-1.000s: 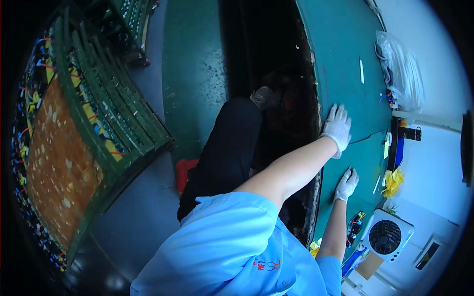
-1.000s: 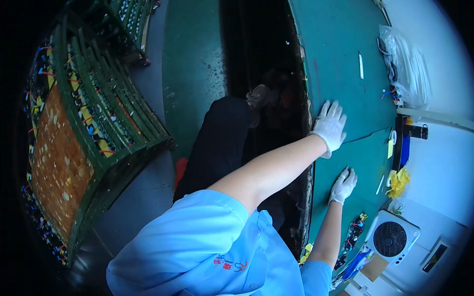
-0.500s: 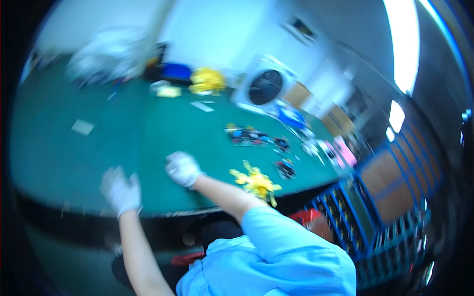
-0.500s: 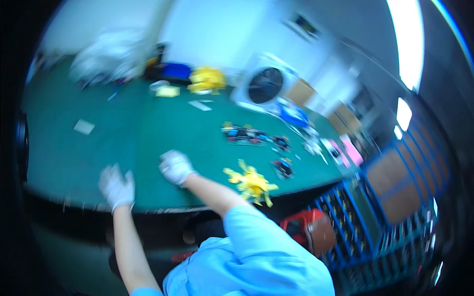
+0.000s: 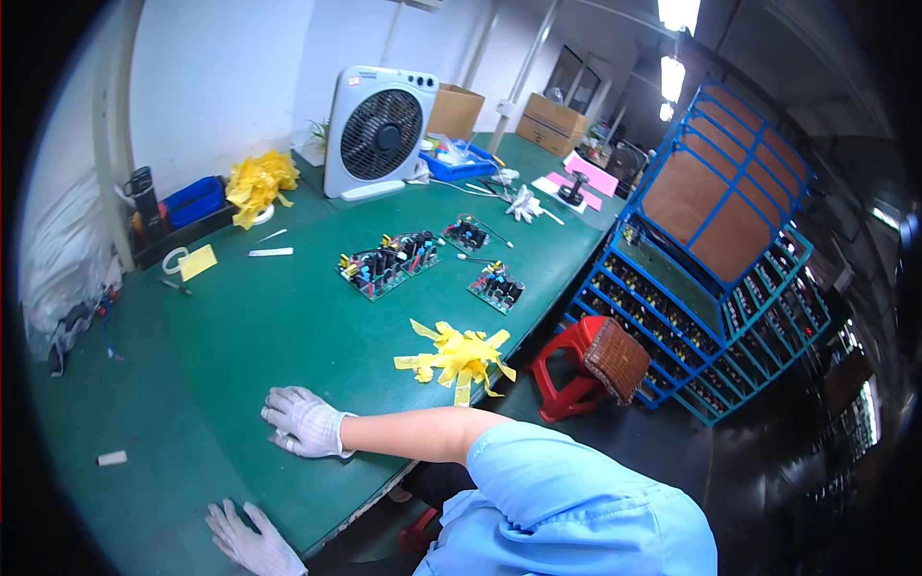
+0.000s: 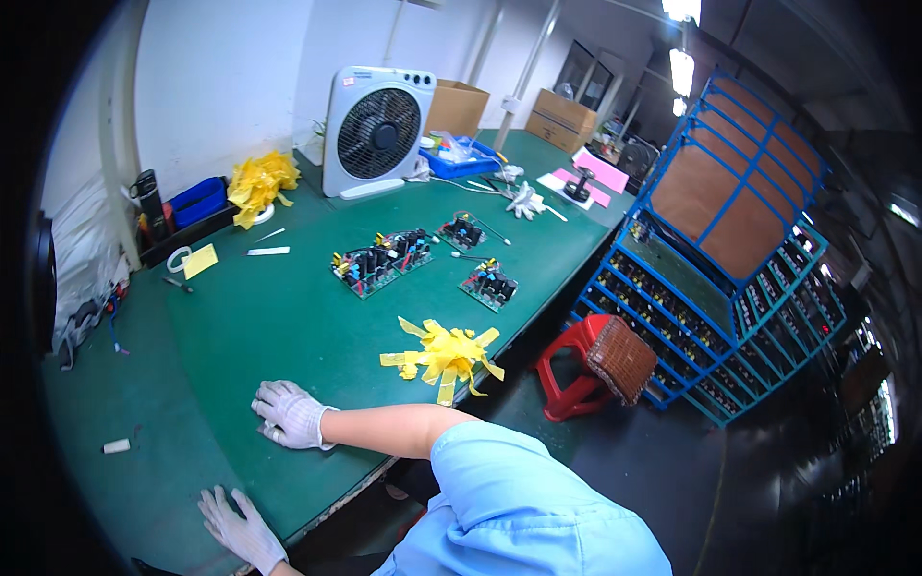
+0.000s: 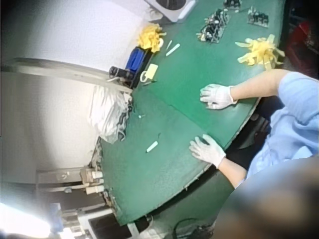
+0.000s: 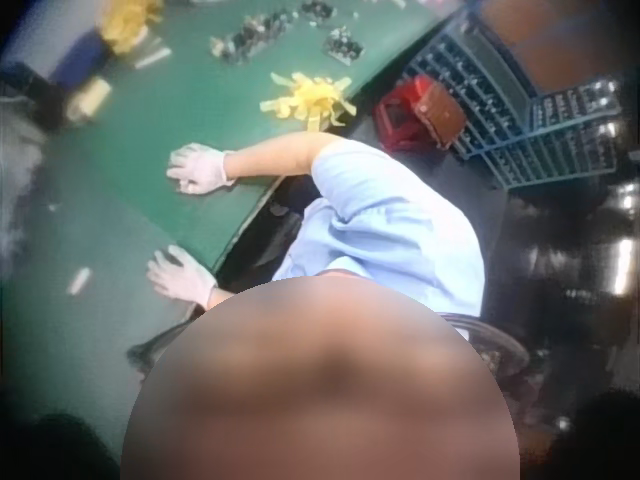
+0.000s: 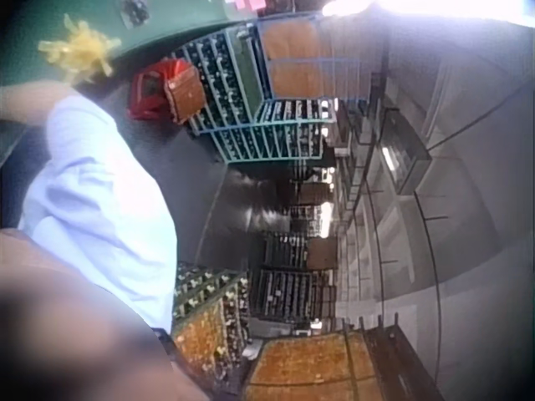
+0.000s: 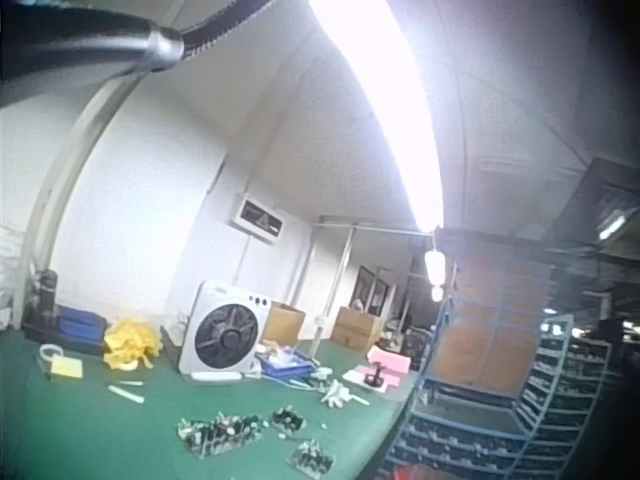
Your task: Assembling and inspecting electronic components on printed circuit boards.
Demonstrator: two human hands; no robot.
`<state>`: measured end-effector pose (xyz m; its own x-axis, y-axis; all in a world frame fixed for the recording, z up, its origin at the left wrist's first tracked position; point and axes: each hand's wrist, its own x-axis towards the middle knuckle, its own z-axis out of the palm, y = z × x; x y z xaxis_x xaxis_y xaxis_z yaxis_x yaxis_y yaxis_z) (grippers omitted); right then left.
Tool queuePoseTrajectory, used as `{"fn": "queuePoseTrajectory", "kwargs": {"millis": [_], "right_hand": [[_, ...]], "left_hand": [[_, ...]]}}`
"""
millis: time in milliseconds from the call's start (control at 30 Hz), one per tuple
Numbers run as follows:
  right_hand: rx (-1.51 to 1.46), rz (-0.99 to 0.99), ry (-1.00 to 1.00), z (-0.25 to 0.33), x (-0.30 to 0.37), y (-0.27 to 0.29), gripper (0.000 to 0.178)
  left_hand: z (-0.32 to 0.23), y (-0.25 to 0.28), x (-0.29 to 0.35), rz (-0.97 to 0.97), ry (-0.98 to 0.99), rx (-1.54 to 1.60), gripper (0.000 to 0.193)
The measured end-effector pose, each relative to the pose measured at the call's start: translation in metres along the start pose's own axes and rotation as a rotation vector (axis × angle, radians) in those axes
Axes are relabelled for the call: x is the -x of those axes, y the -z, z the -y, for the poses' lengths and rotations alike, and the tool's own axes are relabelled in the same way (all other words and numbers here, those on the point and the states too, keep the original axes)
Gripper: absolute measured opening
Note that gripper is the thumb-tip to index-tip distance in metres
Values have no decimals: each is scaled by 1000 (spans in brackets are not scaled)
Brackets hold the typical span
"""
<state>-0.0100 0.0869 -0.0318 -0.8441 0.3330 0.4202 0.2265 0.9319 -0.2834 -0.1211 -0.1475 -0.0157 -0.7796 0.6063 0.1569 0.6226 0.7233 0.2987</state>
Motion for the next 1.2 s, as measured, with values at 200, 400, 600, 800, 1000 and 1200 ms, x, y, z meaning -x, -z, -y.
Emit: {"fn": "queuePoseTrajectory", "kwargs": {"millis": [200,400,600,800,1000,1200], "right_hand": [[-14,9,-47,-10,-1,1,49],[-55,24,-62,-12,-2,5,49],[-98,6,-96,-19,2,-2,49],[-64,86,-104,7,-16,40,29],[-8,-54,-81,-20,3,12,45],[-34,4,-4,-12,-3,4,49]], "left_hand": [[-4,-16,-7,-308,-159,-44,33],[-2,-22,-11,-373,-165,-17,33],[-17,-25,-9,-485,15,-221,44],[-3,-12,-1,-347,134,-29,48],[-14,-31,-12,-211,145,-70,46],[-4,-23,-11,-232,209,-72,49]]}}
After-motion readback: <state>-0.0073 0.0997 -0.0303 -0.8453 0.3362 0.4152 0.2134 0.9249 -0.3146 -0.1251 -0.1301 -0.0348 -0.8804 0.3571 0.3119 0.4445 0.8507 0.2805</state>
